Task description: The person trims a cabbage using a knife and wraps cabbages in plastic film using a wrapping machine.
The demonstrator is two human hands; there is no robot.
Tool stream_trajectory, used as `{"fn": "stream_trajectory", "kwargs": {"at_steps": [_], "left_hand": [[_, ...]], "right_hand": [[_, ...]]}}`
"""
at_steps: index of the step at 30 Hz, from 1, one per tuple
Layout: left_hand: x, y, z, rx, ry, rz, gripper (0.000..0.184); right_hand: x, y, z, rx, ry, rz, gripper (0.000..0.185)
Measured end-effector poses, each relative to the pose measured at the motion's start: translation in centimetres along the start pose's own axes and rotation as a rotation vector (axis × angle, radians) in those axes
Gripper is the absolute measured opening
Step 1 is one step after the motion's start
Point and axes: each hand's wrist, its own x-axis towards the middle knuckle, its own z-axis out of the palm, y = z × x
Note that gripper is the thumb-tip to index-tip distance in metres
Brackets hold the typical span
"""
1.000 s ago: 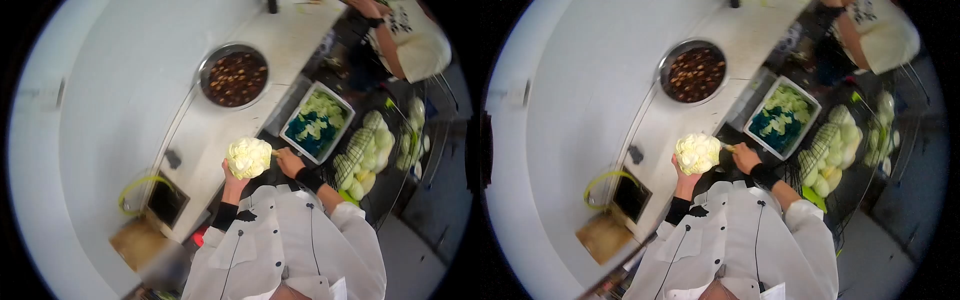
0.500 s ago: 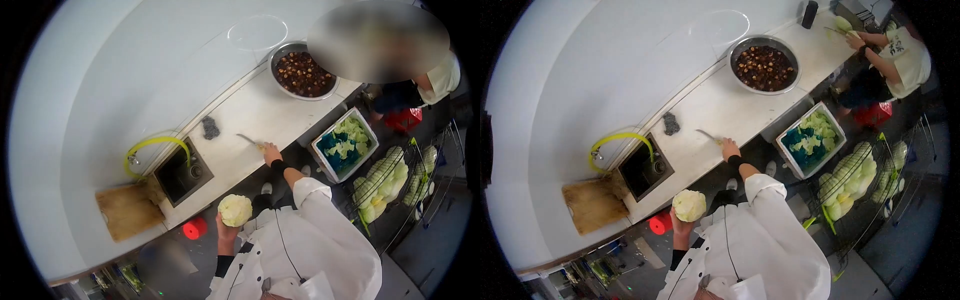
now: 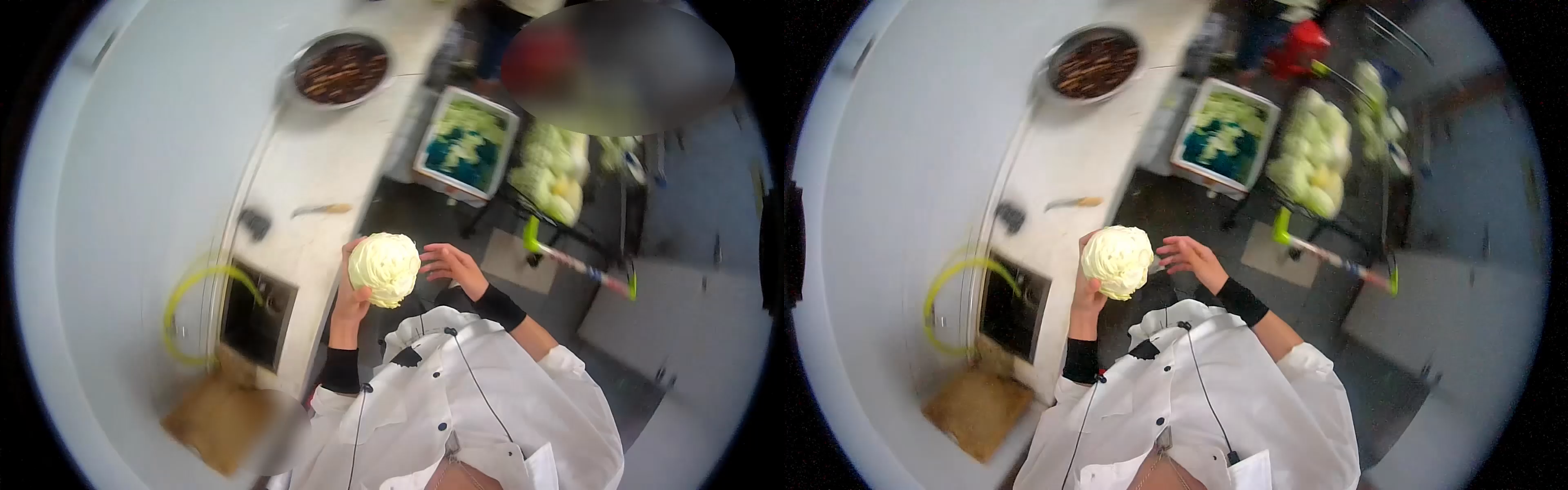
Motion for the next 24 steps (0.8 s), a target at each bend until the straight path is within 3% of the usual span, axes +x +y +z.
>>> {"fn": "stream_trajectory", "kwargs": {"at_steps": [6, 9, 12, 14, 15, 16, 19, 20, 24], "left_hand": [[4.2, -10.4, 15.9, 0.199, -0.567, -0.379, 0.102], [1.6, -18.4, 25.9, 0.350, -0.934, -0.378, 0.100], [-4.3, -28.2, 35.4, 0.343, -1.148, -0.404, 0.100], [-8.0, -34.2, 41.2, 0.298, -1.233, -0.453, 0.101], [-8.0, -33.5, 42.3, 0.278, -1.280, -0.485, 0.101], [-9.3, -36.4, 45.5, 0.287, -1.310, -0.504, 0.101], [-10.3, -39.6, 51.5, 0.288, -1.396, -0.488, 0.100], [-10.1, -40.4, 53.4, 0.287, -1.406, -0.497, 0.099], [-7.7, -42.7, 57.5, 0.373, -1.365, -0.547, 0.098]], "right_hand": [[-19.5, -0.4, -4.3, 0.177, 0.397, -0.421, 0.065], [-29.9, 2.8, -6.5, 0.386, 0.657, -0.602, 0.070], [-40.8, 7.3, -10.4, 0.596, 0.830, -0.718, 0.068], [-47.5, 9.3, -12.9, 0.508, 1.019, -0.735, 0.066], [-47.9, 8.3, -11.7, 0.457, 1.106, -0.717, 0.065], [-51.1, 8.5, -14.2, 0.404, 1.229, -0.835, 0.058], [-58.4, 5.1, -16.0, -0.363, 1.672, -0.735, 0.049], [-60.3, 3.6, -16.5, -0.581, 1.684, -0.691, 0.039], [-62.9, -0.3, -21.8, -0.857, 1.564, -0.623, 0.035]]}}
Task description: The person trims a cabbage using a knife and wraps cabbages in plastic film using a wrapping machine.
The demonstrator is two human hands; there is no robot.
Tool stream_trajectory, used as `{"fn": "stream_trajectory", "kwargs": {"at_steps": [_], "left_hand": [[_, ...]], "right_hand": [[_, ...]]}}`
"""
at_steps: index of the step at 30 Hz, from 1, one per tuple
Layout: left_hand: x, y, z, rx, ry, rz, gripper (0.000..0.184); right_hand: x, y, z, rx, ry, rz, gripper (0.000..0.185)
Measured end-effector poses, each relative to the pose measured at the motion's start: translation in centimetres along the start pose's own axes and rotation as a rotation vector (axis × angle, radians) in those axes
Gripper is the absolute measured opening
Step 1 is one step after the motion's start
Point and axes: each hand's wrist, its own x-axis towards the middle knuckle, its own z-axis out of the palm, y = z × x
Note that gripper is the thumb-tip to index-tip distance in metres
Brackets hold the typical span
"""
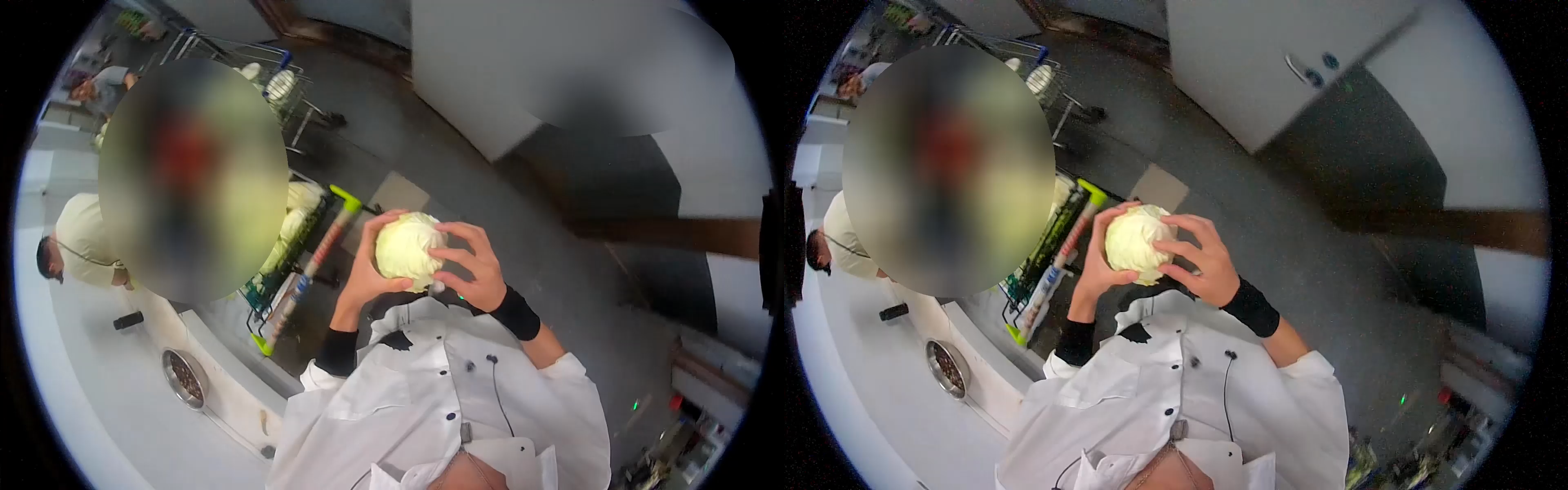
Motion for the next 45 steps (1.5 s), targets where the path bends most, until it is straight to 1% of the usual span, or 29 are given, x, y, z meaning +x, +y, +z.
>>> {"fn": "stream_trajectory", "kwargs": {"at_steps": [2, 4, 5, 6, 9, 10, 11, 14, 15, 16, 17, 18, 19, 20, 21, 23, 24, 25, 27, 29, 30, 31, 35, 37, 40, 41, 43, 44, 45], "left_hand": [[2.9, -0.8, -1.5, -0.010, 0.093, -0.034, 0.096], [5.5, -1.4, -3.5, -0.043, 0.201, -0.093, 0.094], [6.8, -1.9, -4.6, -0.068, 0.239, -0.091, 0.089], [8.4, -2.8, -6.0, -0.112, 0.299, -0.118, 0.090], [13.2, -3.5, -8.7, -0.208, 0.416, -0.152, 0.088], [14.6, -3.6, -9.5, -0.227, 0.446, -0.163, 0.087], [16.5, -3.3, -10.2, -0.181, 0.479, -0.150, 0.086], [22.1, -2.2, -11.4, 0.172, 0.532, -0.120, 0.090], [24.2, -2.6, -12.0, 0.217, 0.480, -0.096, 0.097], [26.1, -2.8, -12.4, 0.323, 0.481, -0.026, 0.102], [28.2, -2.7, -13.2, 0.433, 0.485, 0.045, 0.107], [30.2, -2.4, -14.3, 0.310, 0.478, 0.011, 0.110], [32.5, -2.0, -14.7, -0.067, 0.525, 0.042, 0.098], [35.0, -1.3, -16.3, -0.142, 0.583, -0.031, 0.090], [37.5, -0.7, -17.9, -0.220, 0.636, -0.099, 0.082], [43.1, -1.7, -22.2, -0.207, 0.678, -0.156, 0.076], [45.5, -2.2, -23.5, -0.211, 0.698, -0.198, 0.074], [48.8, -2.2, -25.6, -0.311, 0.710, -0.221, 0.073], [53.2, -2.1, -28.3, -0.519, 0.718, -0.310, 0.073], [57.6, -0.8, -31.3, -0.614, 0.710, -0.239, 0.075], [59.3, 0.2, -32.6, -0.628, 0.742, -0.162, 0.077], [61.0, 1.3, -34.3, -0.638, 0.769, -0.069, 0.079], [65.8, 4.9, -39.9, -0.708, 0.884, 0.228, 0.072], [68.2, 7.4, -43.0, -0.728, 0.983, 0.270, 0.069], [71.3, 4.4, -49.7, -0.696, 1.038, 0.337, 0.066], [72.3, 4.3, -51.8, -0.757, 1.072, 0.327, 0.063], [74.5, 1.4, -57.3, -0.894, 1.049, 0.362, 0.062], [75.8, 1.3, -59.7, -0.943, 1.022, 0.379, 0.062], [77.0, 2.5, -61.4, -0.932, 1.004, 0.365, 0.062]], "right_hand": [[3.6, 2.8, -0.2, 0.015, 0.016, -0.002, 0.035], [7.7, 4.9, -0.4, 0.054, -0.007, 0.056, 0.033], [9.4, 6.1, -0.5, 0.068, -0.018, 0.093, 0.033], [11.1, 8.3, -0.3, 0.073, -0.067, 0.126, 0.036], [14.2, 14.9, 2.3, 0.544, -0.111, 0.539, 0.054], [15.3, 16.7, 3.0, 0.622, -0.172, 0.597, 0.060], [17.3, 17.8, 3.7, 0.703, -0.235, 0.657, 0.068], [23.0, 21.5, 6.7, 1.169, -0.256, 0.792, 0.062], [25.5, 23.4, 7.8, 1.312, -0.254, 0.833, 0.061], [27.6, 25.4, 8.3, 1.230, -0.296, 0.823, 0.059], [30.9, 25.7, 8.1, 1.266, -0.295, 0.871, 0.063], [33.3, 27.6, 7.8, 1.314, -0.346, 0.876, 0.068], [35.6, 29.7, 7.4, 1.362, -0.401, 0.879, 0.073], [38.8, 30.9, 7.1, 1.336, -0.386, 0.928, 0.083], [41.6, 32.7, 6.7, 1.413, -0.386, 0.960, 0.083], [47.5, 36.3, 7.1, 1.465, -0.280, 0.984, 0.083], [50.4, 38.8, 7.1, 1.548, -0.325, 0.986, 0.084], [53.2, 40.7, 7.9, 1.480, -0.197, 0.988, 0.084], [60.3, 43.4, 8.2, 1.376, -0.268, 0.910, 0.084], [68.7, 45.2, 9.6, 1.409, -0.395, 0.809, 0.084], [72.1, 44.9, 10.1, 1.421, -0.462, 0.782, 0.084], [76.4, 44.5, 11.1, 1.424, -0.560, 0.677, 0.085], [88.5, 43.2, 17.4, 1.205, -0.781, 0.442, 0.086], [93.1, 42.4, 20.5, 1.031, -0.891, 0.302, 0.085], [98.6, 40.8, 24.2, 0.690, -1.031, 0.080, 0.087], [100.5, 41.1, 25.7, 0.649, -1.046, 0.016, 0.087], [104.7, 42.4, 28.1, 0.562, -1.082, -0.122, 0.087], [107.2, 43.4, 28.8, 0.622, -1.134, -0.125, 0.089], [109.5, 44.5, 28.9, 0.550, -1.123, -0.090, 0.088]]}}
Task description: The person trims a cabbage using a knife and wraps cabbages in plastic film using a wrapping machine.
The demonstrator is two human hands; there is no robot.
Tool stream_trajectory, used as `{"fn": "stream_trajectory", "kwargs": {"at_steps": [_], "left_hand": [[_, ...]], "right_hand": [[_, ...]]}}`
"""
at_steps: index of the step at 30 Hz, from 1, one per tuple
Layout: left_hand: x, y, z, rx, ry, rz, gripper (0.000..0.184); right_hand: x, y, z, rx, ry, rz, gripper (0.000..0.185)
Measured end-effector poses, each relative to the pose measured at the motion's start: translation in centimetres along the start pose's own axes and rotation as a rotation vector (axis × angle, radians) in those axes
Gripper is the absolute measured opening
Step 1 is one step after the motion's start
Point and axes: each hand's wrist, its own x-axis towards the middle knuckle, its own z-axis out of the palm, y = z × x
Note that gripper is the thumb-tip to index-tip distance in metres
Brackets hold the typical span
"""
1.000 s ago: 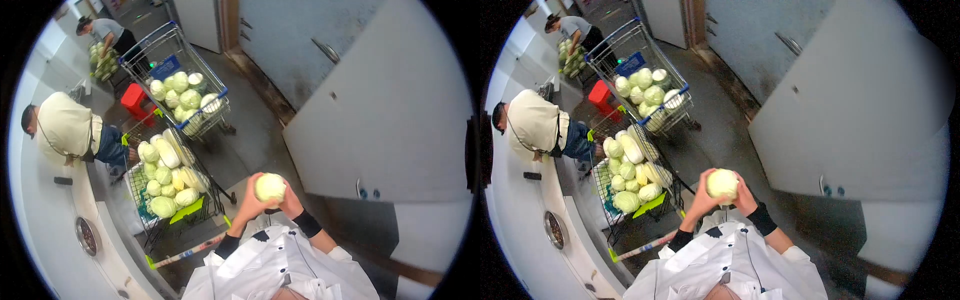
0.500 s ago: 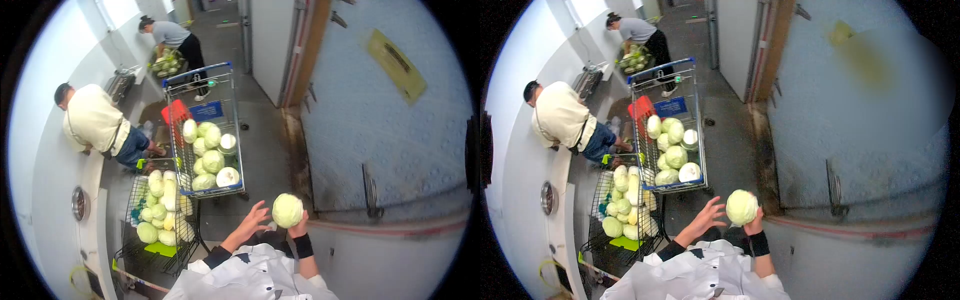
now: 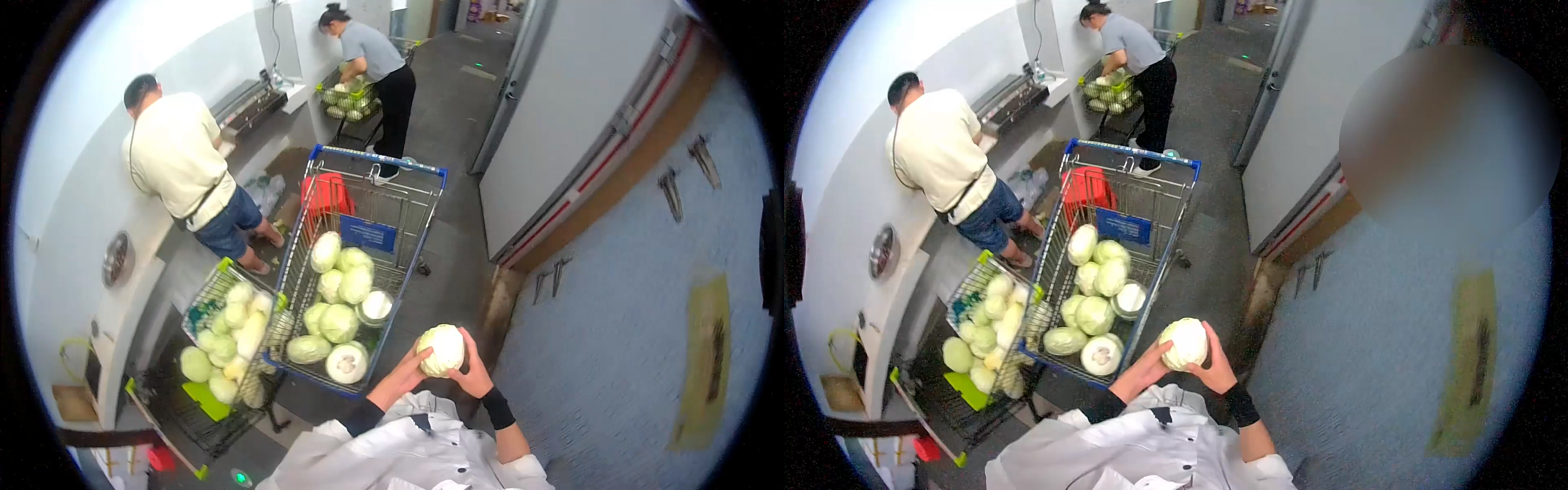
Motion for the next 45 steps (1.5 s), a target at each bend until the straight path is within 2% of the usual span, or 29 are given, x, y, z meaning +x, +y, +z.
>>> {"fn": "stream_trajectory", "kwargs": {"at_steps": [2, 3, 4, 6, 8, 10, 13, 16, 17, 18, 19, 20, 21, 22, 23, 27, 29, 30, 31, 32, 34, 35, 39, 42, 43, 45], "left_hand": [[4.6, 1.9, 2.6, 0.033, -0.041, -0.007, 0.062], [7.9, 1.9, 2.1, 0.006, -0.071, -0.027, 0.063], [9.6, 3.0, 3.3, 0.021, -0.062, -0.035, 0.064], [13.1, 6.4, 6.5, 0.063, -0.027, -0.052, 0.065], [18.1, 7.6, 6.3, 0.069, -0.094, 0.001, 0.067], [21.8, 9.8, 7.8, 0.038, -0.083, 0.006, 0.070], [27.8, 12.2, 9.5, 0.005, -0.009, 0.051, 0.071], [35.2, 13.5, 8.9, -0.083, -0.062, 0.108, 0.069], [36.8, 14.6, 10.3, -0.113, -0.040, 0.148, 0.067], [38.2, 15.5, 11.4, -0.108, 0.068, 0.178, 0.073], [39.9, 16.3, 11.5, -0.114, 0.092, 0.202, 0.075], [41.5, 16.6, 11.6, -0.130, 0.112, 0.229, 0.078], [42.5, 17.3, 13.0, -0.141, 0.133, 0.268, 0.080], [43.5, 18.7, 14.3, -0.158, 0.154, 0.318, 0.081], [45.0, 19.5, 14.3, -0.160, 0.084, 0.401, 0.075], [50.8, 23.3, 17.9, -0.113, 0.374, 0.603, 0.072], [54.4, 26.2, 19.5, -0.077, 0.482, 0.690, 0.073], [56.2, 27.5, 19.5, -0.019, 0.520, 0.748, 0.074], [58.2, 29.1, 19.5, 0.038, 0.560, 0.801, 0.075], [60.1, 30.8, 19.2, 0.099, 0.599, 0.848, 0.076], [63.2, 34.8, 19.5, 0.208, 0.681, 0.872, 0.079], [64.8, 36.7, 19.0, 0.279, 0.669, 0.876, 0.079], [70.2, 42.1, 16.9, 0.529, 0.651, 0.914, 0.081], [70.1, 46.8, 15.9, 0.279, 0.606, 0.762, 0.086], [69.3, 48.8, 15.7, 0.099, 0.577, 0.709, 0.089], [69.2, 51.9, 13.5, 0.027, 0.626, 0.668, 0.090]], "right_hand": [[2.1, 0.8, -5.9, -0.100, 0.044, 0.095, 0.085], [2.8, 2.8, -9.1, -0.046, 0.140, 0.137, 0.080], [2.7, 6.0, -11.8, 0.021, 0.240, 0.178, 0.075], [1.7, 12.5, -18.3, -0.098, 0.424, 0.330, 0.064], [-0.5, 20.4, -24.2, 0.057, 0.614, 0.326, 0.057], [0.4, 21.1, -27.8, 0.049, 0.715, 0.359, 0.051], [5.8, 22.1, -32.2, 0.265, 0.605, 0.524, 0.042], [15.6, 27.5, -35.7, 0.206, 0.411, 0.505, 0.035], [21.0, 25.6, -36.4, 0.218, 0.330, 0.441, 0.031], [27.5, 22.5, -35.9, 0.238, 0.257, 0.384, 0.028], [33.3, 22.9, -36.4, 0.310, 0.177, 0.391, 0.028], [39.7, 18.4, -35.7, 0.429, 0.086, 0.311, 0.031], [45.5, 16.2, -35.8, 0.439, 0.001, 0.390, 0.034], [50.9, 13.0, -35.9, 0.363, -0.151, 0.260, 0.038], [55.8, 10.1, -35.7, 0.328, -0.270, 0.204, 0.039], [70.1, 3.8, -35.1, 0.252, -0.701, 0.060, 0.039], [74.3, 3.1, -34.3, 0.205, -0.788, 0.069, 0.041], [75.7, 3.1, -33.8, 0.177, -0.826, 0.076, 0.042], [77.2, 4.0, -33.6, 0.101, -0.837, -0.004, 0.052], [78.2, 3.1, -33.5, 0.039, -0.823, 0.060, 0.066], [79.8, 2.8, -33.0, -0.096, -0.730, -0.109, 0.078], [81.3, 3.3, -33.1, -0.248, -0.695, -0.248, 0.091], [86.6, 4.8, -31.3, -0.043, -0.503, -0.122, 0.101], [92.6, 5.6, -30.2, 0.205, -0.598, 0.022, 0.100], [94.2, 6.0, -29.4, 0.336, -0.647, 0.122, 0.100], [97.5, 8.1, -26.8, 0.488, -0.705, 0.259, 0.099]]}}
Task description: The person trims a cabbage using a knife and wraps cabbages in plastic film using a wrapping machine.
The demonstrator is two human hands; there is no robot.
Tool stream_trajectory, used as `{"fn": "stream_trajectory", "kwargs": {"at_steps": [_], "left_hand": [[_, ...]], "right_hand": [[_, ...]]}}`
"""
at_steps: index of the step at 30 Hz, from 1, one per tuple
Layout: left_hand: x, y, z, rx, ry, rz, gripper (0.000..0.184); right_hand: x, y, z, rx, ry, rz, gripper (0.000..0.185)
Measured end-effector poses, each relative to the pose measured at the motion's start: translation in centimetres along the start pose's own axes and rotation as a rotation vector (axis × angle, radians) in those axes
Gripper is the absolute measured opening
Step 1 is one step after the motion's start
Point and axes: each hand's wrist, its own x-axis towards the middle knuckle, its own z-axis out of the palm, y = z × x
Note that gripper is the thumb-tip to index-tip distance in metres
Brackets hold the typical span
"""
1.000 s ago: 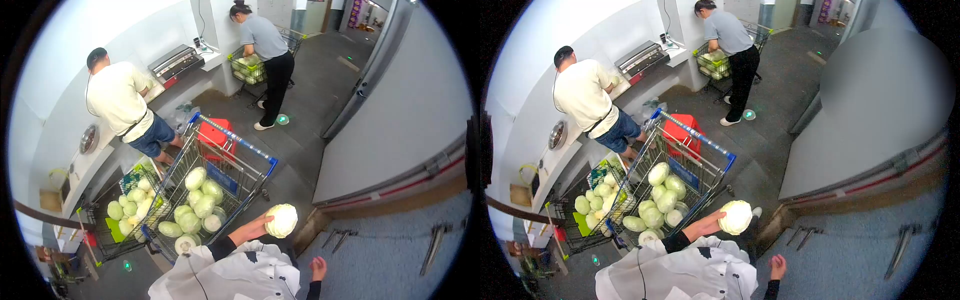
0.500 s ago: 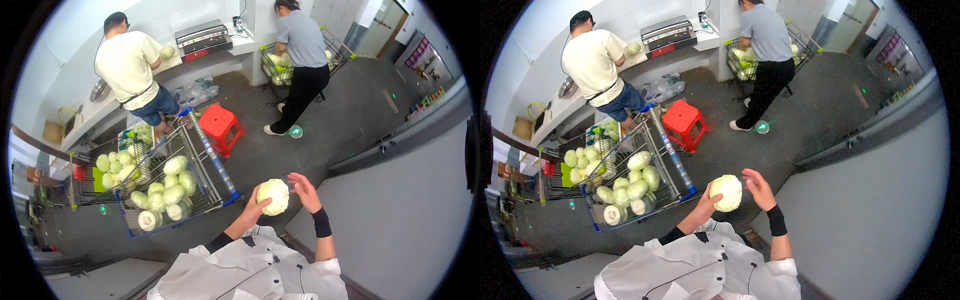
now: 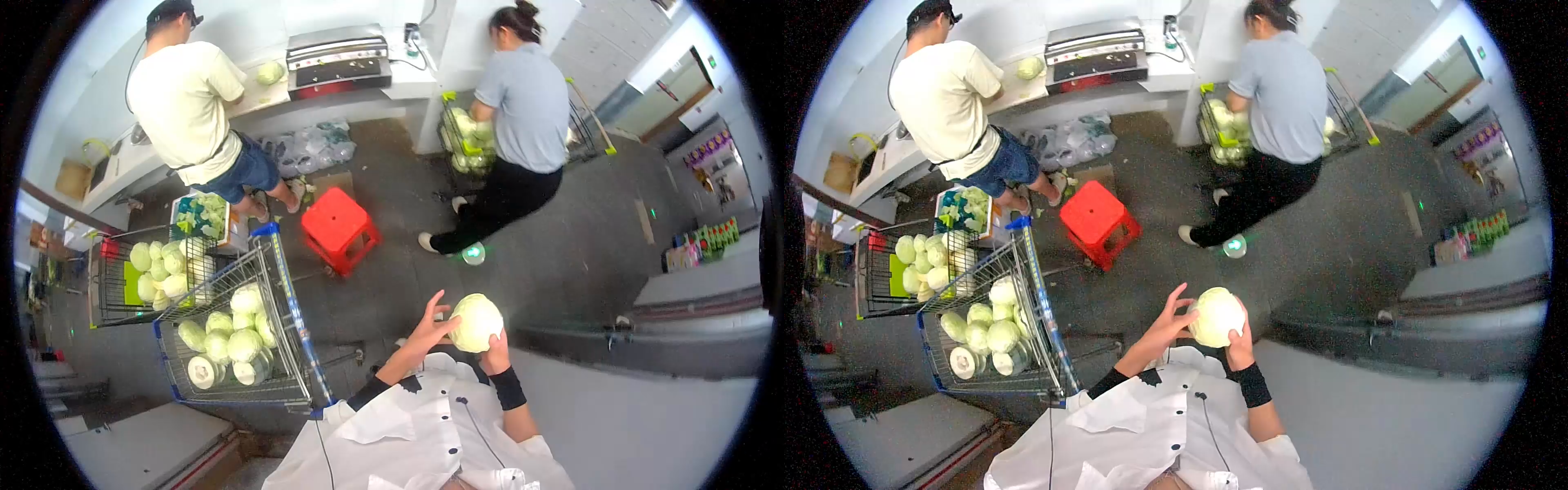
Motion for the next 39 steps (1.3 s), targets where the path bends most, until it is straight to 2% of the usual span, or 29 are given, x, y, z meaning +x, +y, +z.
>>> {"fn": "stream_trajectory", "kwargs": {"at_steps": [1, 2, 5, 7, 9, 11, 13, 14, 17, 18, 21, 22, 25, 26, 29, 30, 31, 33, 35, 39], "left_hand": [[1.9, 0.9, -0.5, -0.020, 0.029, -0.020, 0.090], [3.8, 1.6, -1.1, -0.103, 0.032, -0.014, 0.081], [9.8, 3.2, -3.3, 0.107, 0.026, 0.223, 0.076], [12.3, 7.0, -4.2, 0.087, 0.118, 0.256, 0.073], [15.0, 9.9, -5.8, 0.097, 0.188, 0.279, 0.078], [16.9, 12.5, -6.6, -0.115, 0.298, 0.316, 0.073], [18.2, 14.4, -8.5, -0.271, 0.410, 0.358, 0.067], [18.6, 15.9, -8.9, -0.319, 0.459, 0.399, 0.066], [20.1, 20.5, -10.4, -0.347, 0.622, 0.510, 0.061], [21.0, 22.0, -11.3, -0.302, 0.670, 0.543, 0.060], [23.6, 26.1, -14.0, -0.202, 0.796, 0.575, 0.060], [25.1, 28.1, -15.1, -0.169, 0.828, 0.582, 0.060], [29.6, 36.2, -17.8, 0.002, 0.896, 0.650, 0.063], [31.5, 38.8, -19.3, 0.104, 0.858, 0.681, 0.064], [36.7, 45.3, -22.4, 0.217, 0.692, 0.660, 0.070], [38.2, 47.5, -23.5, 0.405, 0.683, 0.691, 0.074], [39.5, 50.0, -24.0, 0.388, 0.672, 0.627, 0.083], [41.8, 55.3, -24.9, 0.406, 0.694, 0.524, 0.085], [44.7, 59.9, -27.3, 0.417, 0.644, 0.498, 0.088], [51.5, 69.0, -31.8, 0.452, 0.596, 0.530, 0.083]], "right_hand": [[2.5, 0.3, -0.8, 0.086, -0.031, 0.041, 0.099], [5.3, -0.1, -0.6, 0.006, -0.082, 0.005, 0.098], [14.2, -2.0, 0.0, -0.566, -0.296, -0.086, 0.100], [20.1, -4.4, 0.9, -0.679, -0.476, 0.022, 0.106], [26.4, -4.8, 1.6, -0.692, -0.637, -0.018, 0.104], [32.1, -4.4, 3.5, -0.593, -0.794, 0.065, 0.104], [37.5, -5.0, 6.1, -0.671, -0.915, -0.041, 0.106], [39.8, -5.6, 7.5, -0.704, -0.887, -0.103, 0.096], [46.2, -7.1, 12.5, -0.582, -0.806, -0.007, 0.073], [48.3, -6.6, 13.9, -0.536, -0.750, -0.149, 0.054], [54.1, -5.7, 18.4, -0.471, -0.766, -0.115, 0.048], [55.7, -5.3, 19.8, -0.463, -0.787, -0.107, 0.049], [60.3, -5.8, 23.6, -0.700, -0.688, -0.395, 0.054], [62.6, -5.9, 24.2, -0.681, -0.712, -0.417, 0.072], [69.7, -8.0, 25.5, -0.764, -0.668, -0.406, 0.093], [72.4, -8.6, 26.0, -0.779, -0.648, -0.369, 0.105], [75.2, -8.6, 26.5, -0.768, -0.614, -0.329, 0.102], [80.5, -9.4, 28.1, -0.590, -0.612, -0.285, 0.099], [85.8, -10.0, 29.7, -0.567, -0.605, -0.280, 0.098], [98.6, -9.5, 33.3, -0.780, -0.611, -0.535, 0.097]]}}
